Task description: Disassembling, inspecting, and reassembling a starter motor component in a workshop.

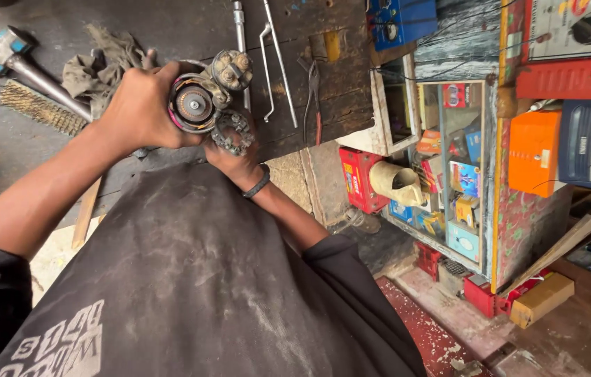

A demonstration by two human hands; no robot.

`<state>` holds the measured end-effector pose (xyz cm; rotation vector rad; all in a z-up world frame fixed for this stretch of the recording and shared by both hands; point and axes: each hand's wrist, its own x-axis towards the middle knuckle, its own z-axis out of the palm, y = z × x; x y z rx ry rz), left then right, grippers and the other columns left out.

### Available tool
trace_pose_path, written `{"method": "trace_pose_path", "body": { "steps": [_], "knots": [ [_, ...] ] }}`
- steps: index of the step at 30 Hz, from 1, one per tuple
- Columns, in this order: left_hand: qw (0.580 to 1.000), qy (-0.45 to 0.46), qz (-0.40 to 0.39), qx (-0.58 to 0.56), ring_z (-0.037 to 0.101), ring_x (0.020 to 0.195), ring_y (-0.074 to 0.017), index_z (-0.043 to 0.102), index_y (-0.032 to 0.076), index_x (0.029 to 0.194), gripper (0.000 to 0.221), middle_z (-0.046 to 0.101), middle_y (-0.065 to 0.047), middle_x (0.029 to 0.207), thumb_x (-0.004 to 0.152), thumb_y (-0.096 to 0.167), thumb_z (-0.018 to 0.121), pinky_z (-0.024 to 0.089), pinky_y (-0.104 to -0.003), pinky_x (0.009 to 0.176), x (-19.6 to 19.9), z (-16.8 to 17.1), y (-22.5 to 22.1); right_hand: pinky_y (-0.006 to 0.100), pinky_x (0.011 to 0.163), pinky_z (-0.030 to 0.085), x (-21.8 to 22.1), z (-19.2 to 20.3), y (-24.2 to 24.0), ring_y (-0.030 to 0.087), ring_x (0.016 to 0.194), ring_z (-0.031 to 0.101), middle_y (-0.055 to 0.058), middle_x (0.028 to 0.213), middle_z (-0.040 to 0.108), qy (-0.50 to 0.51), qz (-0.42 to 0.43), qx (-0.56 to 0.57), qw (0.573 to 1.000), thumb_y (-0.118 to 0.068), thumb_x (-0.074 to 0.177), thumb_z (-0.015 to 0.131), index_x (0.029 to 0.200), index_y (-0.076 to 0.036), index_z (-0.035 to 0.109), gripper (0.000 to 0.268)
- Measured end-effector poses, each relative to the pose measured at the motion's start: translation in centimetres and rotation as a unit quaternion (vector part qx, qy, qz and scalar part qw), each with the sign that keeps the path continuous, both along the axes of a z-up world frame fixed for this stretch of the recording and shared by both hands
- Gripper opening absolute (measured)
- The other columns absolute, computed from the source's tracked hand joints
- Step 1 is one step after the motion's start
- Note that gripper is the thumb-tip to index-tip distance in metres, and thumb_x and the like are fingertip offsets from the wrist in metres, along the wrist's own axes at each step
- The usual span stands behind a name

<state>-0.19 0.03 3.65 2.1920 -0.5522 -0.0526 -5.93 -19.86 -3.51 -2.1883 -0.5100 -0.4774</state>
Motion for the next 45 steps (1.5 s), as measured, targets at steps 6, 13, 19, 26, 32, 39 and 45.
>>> {"method": "trace_pose_path", "body": {
  "steps": [6,13,19,26,32,39,45],
  "knots": [
    [0.998,0.026,-0.012,0.063,0.070,0.078,-0.0455,0.065,-0.006,0.126,0.090,0.073,-0.023,0.083,0.051,0.037,0.089,0.020,-0.064,0.129,0.5,0.3,0.3,0.044,0.089,0.057,0.1,0.6,0.4,0.033,0.099,0.069,0.013,0.104,0.071,-0.016,-0.004,-0.011,1.000,-0.017,0.081,0.085,0.102,-0.005,0.069,0.028],
    [0.997,0.030,0.014,0.065,0.071,0.084,-0.0449,0.066,-0.003,0.127,0.097,0.074,-0.023,0.085,0.045,0.041,0.090,0.016,-0.068,0.123,0.1,0.0,0.4,0.044,0.091,0.058,-0.1,0.3,0.8,0.034,0.100,0.069,0.014,0.106,0.071,-0.011,-0.020,-0.004,1.000,-0.008,0.080,0.079,0.103,-0.004,0.070,0.025],
    [0.989,0.046,0.059,0.129,0.070,0.077,-0.0476,0.067,0.005,0.133,0.103,0.072,-0.024,0.079,0.044,0.050,0.091,0.016,-0.068,0.123,0.1,0.0,0.1,0.044,0.090,0.057,0.0,0.8,1.2,0.037,0.098,0.071,0.016,0.103,0.072,-0.014,-0.048,0.002,0.999,-0.008,0.078,0.076,0.101,-0.002,0.071,0.025],
    [0.987,0.007,0.053,0.154,0.068,0.070,-0.0463,0.069,0.003,0.117,0.084,0.068,-0.022,0.070,0.051,0.050,0.092,0.022,-0.071,0.120,-0.6,0.1,0.0,0.043,0.078,0.056,-4.7,2.1,1.6,0.035,0.082,0.071,0.013,0.088,0.072,0.050,-0.020,-0.046,0.997,-0.011,0.089,0.079,0.091,-0.005,0.073,0.009],
    [0.991,0.007,0.042,0.130,0.066,0.066,-0.0463,0.069,0.002,0.117,0.084,0.065,-0.022,0.067,0.049,0.047,0.091,0.026,-0.070,0.117,-0.2,-0.3,-0.2,0.045,0.087,0.056,-4.1,-9.9,10.0,0.035,0.098,0.071,0.015,0.102,0.074,0.233,0.161,-0.148,0.948,-0.028,0.093,0.068,0.102,-0.006,0.074,0.024],
    [0.992,-0.008,0.034,0.121,0.068,0.072,-0.0469,0.066,-0.001,0.104,0.079,0.067,-0.023,0.069,0.048,0.049,0.093,0.023,-0.071,0.117,0.5,-0.7,-0.3,0.040,0.093,0.047,-3.4,-44.4,15.0,0.022,0.111,0.060,0.013,0.119,0.067,-0.014,0.269,-0.444,0.855,-0.041,0.093,0.063,0.119,-0.008,0.063,0.042],
    [0.993,0.002,0.031,0.112,0.068,0.075,-0.0493,0.064,-0.001,0.101,0.077,0.067,-0.024,0.070,0.050,0.049,0.093,0.017,-0.071,0.118,0.4,-0.5,-0.4,0.034,0.088,0.053,-5.3,-28.3,15.1,0.016,0.099,0.066,0.008,0.105,0.074,0.286,0.298,-0.079,0.907,-0.027,0.096,0.072,0.111,-0.006,0.066,0.026]
  ]
}}
